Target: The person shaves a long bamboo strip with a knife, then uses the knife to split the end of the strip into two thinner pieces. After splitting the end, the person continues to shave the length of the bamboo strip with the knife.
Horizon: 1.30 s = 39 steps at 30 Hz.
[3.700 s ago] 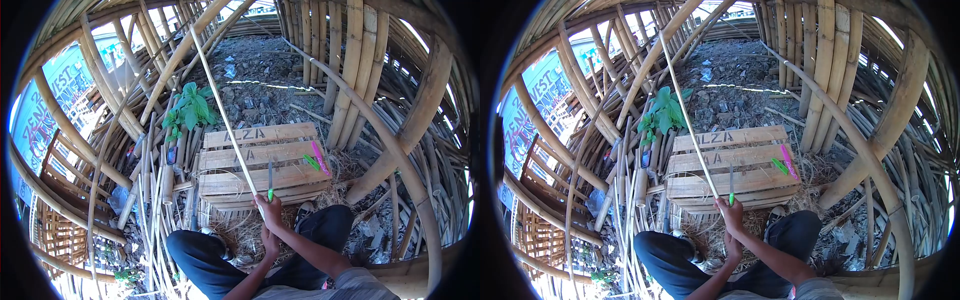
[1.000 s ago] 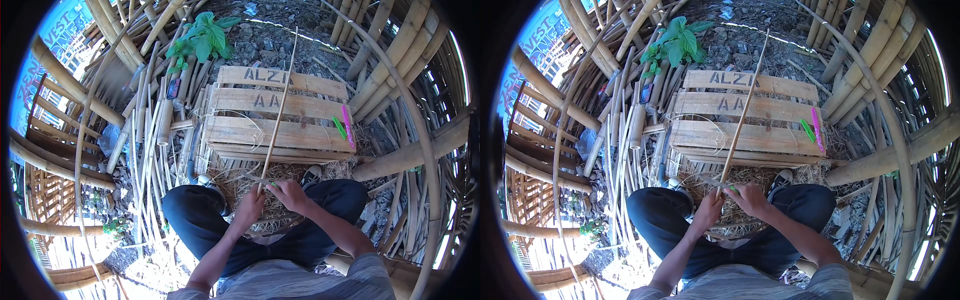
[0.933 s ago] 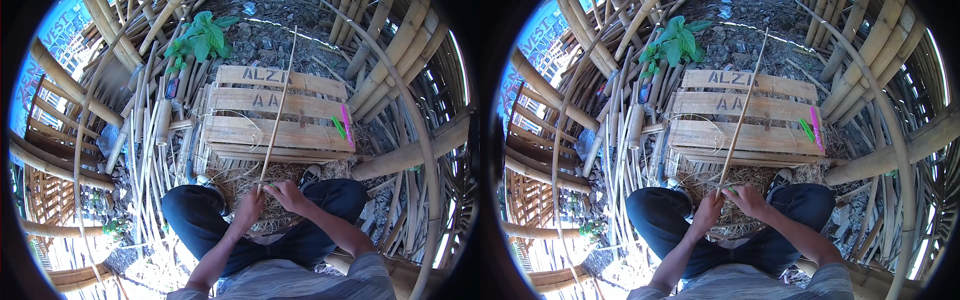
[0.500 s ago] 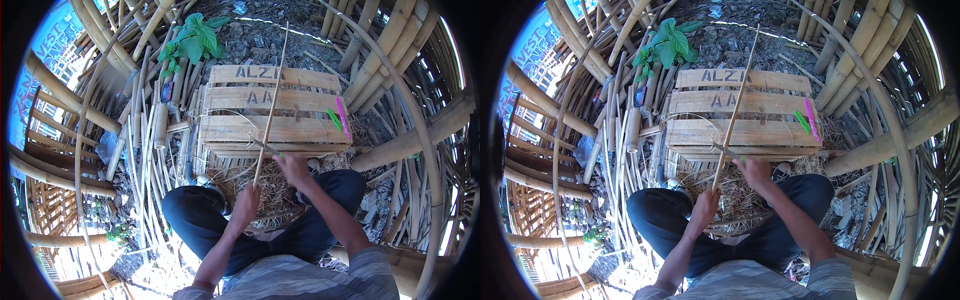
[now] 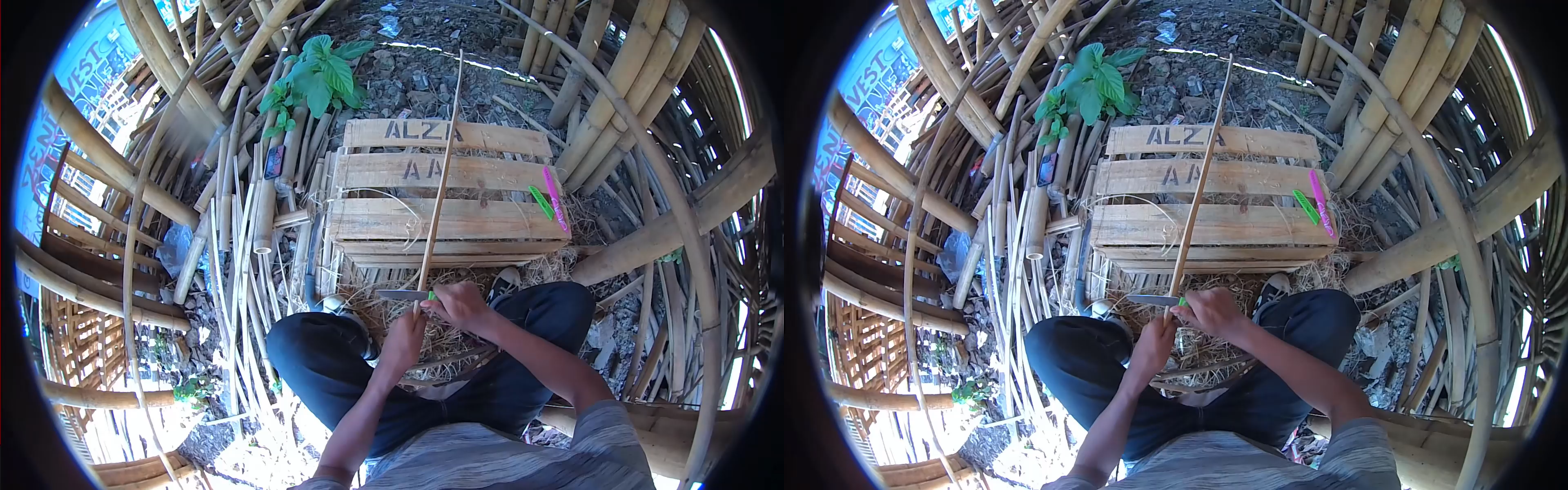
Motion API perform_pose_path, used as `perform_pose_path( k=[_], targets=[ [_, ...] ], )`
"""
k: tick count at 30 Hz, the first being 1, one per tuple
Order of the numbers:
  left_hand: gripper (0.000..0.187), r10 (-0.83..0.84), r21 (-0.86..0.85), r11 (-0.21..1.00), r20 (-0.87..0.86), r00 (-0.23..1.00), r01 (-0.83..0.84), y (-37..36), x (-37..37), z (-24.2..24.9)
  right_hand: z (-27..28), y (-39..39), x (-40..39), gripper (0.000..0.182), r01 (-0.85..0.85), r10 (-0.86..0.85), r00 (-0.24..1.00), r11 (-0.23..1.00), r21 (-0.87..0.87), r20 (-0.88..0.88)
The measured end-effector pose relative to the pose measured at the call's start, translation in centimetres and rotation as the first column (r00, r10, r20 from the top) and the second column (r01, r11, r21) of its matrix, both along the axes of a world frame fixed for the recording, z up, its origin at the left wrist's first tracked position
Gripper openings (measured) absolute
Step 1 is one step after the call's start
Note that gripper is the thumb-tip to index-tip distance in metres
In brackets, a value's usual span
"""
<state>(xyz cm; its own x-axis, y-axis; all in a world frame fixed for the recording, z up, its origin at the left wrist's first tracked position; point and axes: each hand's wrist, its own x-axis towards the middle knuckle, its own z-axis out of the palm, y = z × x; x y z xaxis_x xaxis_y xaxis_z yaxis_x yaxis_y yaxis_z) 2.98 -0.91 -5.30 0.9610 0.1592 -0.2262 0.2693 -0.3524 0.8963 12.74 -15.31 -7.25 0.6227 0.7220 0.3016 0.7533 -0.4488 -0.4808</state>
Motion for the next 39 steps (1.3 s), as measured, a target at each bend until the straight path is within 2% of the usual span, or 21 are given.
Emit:
perform_pose_path(
  k=[2,4,8,10,11,14,15,17,19,21,23,24,26,27,29,30,33,35,36,37,39],
  targets=[
    [0.027,-0.004,0.081,0.997,0.026,1.000,0.002,0.1,-0.2,-0.9,-0.7,-0.3,1.6,0.042,0.012,-0.013,0.999,1.000,0.005,0.051],
    [0.027,-0.088,0.132,0.989,0.154,0.984,0.068,0.3,0.2,-1.3,-0.8,-0.2,2.1,0.043,0.063,-0.062,0.993,0.998,-0.004,0.099],
    [0.024,-0.021,0.140,0.990,0.100,0.995,0.007,0.3,-0.4,-0.2,-0.7,-0.6,3.7,0.046,0.207,-0.203,0.975,0.978,-0.028,0.088],
    [0.022,-0.035,0.025,0.999,-0.012,0.999,0.036,0.8,-1.0,1.3,0.4,-1.6,5.0,0.048,0.197,-0.199,0.967,0.980,0.027,0.157],
    [0.022,-0.053,0.034,0.998,-0.009,0.999,0.053,1.1,-1.1,1.4,0.5,-1.4,4.6,0.048,0.214,-0.217,0.963,0.976,0.037,0.159],
    [0.022,-0.049,-0.067,0.997,-0.041,0.998,0.046,1.0,-1.6,0.8,0.2,-1.1,2.2,0.049,0.274,-0.274,0.960,0.962,0.018,0.059],
    [0.022,-0.044,-0.079,0.996,-0.024,0.999,0.042,0.8,-1.7,-0.3,0.3,-0.9,1.5,0.049,0.270,-0.271,0.960,0.963,0.018,0.067],
    [0.022,-0.034,-0.092,0.995,-0.013,0.999,0.033,0.7,-1.7,-0.9,0.6,-0.5,0.2,0.050,0.073,-0.073,0.997,0.997,-0.022,0.010],
    [0.022,-0.046,-0.025,0.999,-0.063,0.997,0.044,0.8,-1.5,-0.2,0.6,-0.1,0.7,0.051,0.044,-0.046,0.996,0.999,0.028,0.078],
    [0.023,-0.049,0.024,0.998,-0.081,0.996,0.051,0.8,-1.4,1.2,1.2,-1.0,5.1,0.048,0.206,-0.198,0.978,0.965,-0.161,0.063],
    [0.024,-0.051,0.075,0.995,-0.091,0.995,0.058,0.8,-1.5,1.6,1.0,-1.9,8.6,0.046,0.499,-0.478,0.863,0.856,-0.135,0.164],
    [0.023,-0.056,0.076,0.995,-0.079,0.995,0.062,0.7,-1.7,1.5,1.2,-1.9,8.6,0.046,0.498,-0.477,0.863,0.857,-0.128,0.166],
    [0.022,-0.052,0.074,0.996,-0.021,0.998,0.053,1.0,-1.4,1.5,1.5,-1.9,7.9,0.048,0.383,-0.381,0.924,0.911,-0.153,0.042],
    [0.022,-0.050,0.073,0.996,-0.018,0.999,0.051,1.0,-1.2,1.4,1.7,-1.7,7.0,0.048,0.382,-0.380,0.924,0.911,-0.153,0.045],
    [0.023,-0.035,0.142,0.989,0.050,0.998,0.027,1.0,-1.0,1.1,2.6,-0.7,4.9,0.048,0.213,-0.198,0.972,0.970,-0.119,0.130],
    [0.023,-0.033,0.143,0.989,0.049,0.998,0.026,1.0,-0.8,1.0,3.2,-0.8,4.8,0.048,0.211,-0.196,0.972,0.970,-0.119,0.129],
    [0.025,-0.029,0.168,0.985,-0.062,0.998,0.039,1.1,-0.9,1.0,4.2,-1.0,4.3,0.049,0.116,-0.110,0.993,0.983,-0.144,0.051],
    [0.028,-0.014,0.153,0.988,-0.099,0.995,0.029,1.1,-0.6,1.0,4.6,-1.4,4.3,0.052,-0.026,-0.015,0.984,0.974,-0.223,-0.180],
    [0.028,-0.015,0.154,0.988,-0.099,0.995,0.031,1.1,-0.5,0.9,4.8,-1.7,4.2,0.050,-0.090,0.022,0.921,0.984,-0.156,-0.388],
    [0.028,-0.025,0.167,0.985,-0.099,0.995,0.041,1.0,-0.5,0.6,4.6,-1.8,4.1,0.050,-0.088,0.020,0.921,0.983,-0.158,-0.388],
    [0.029,-0.034,0.177,0.983,-0.102,0.994,0.052,0.7,-0.4,0.0,3.7,-1.6,3.7,0.058,-0.051,-0.093,0.610,0.987,-0.156,-0.787]
  ],
)
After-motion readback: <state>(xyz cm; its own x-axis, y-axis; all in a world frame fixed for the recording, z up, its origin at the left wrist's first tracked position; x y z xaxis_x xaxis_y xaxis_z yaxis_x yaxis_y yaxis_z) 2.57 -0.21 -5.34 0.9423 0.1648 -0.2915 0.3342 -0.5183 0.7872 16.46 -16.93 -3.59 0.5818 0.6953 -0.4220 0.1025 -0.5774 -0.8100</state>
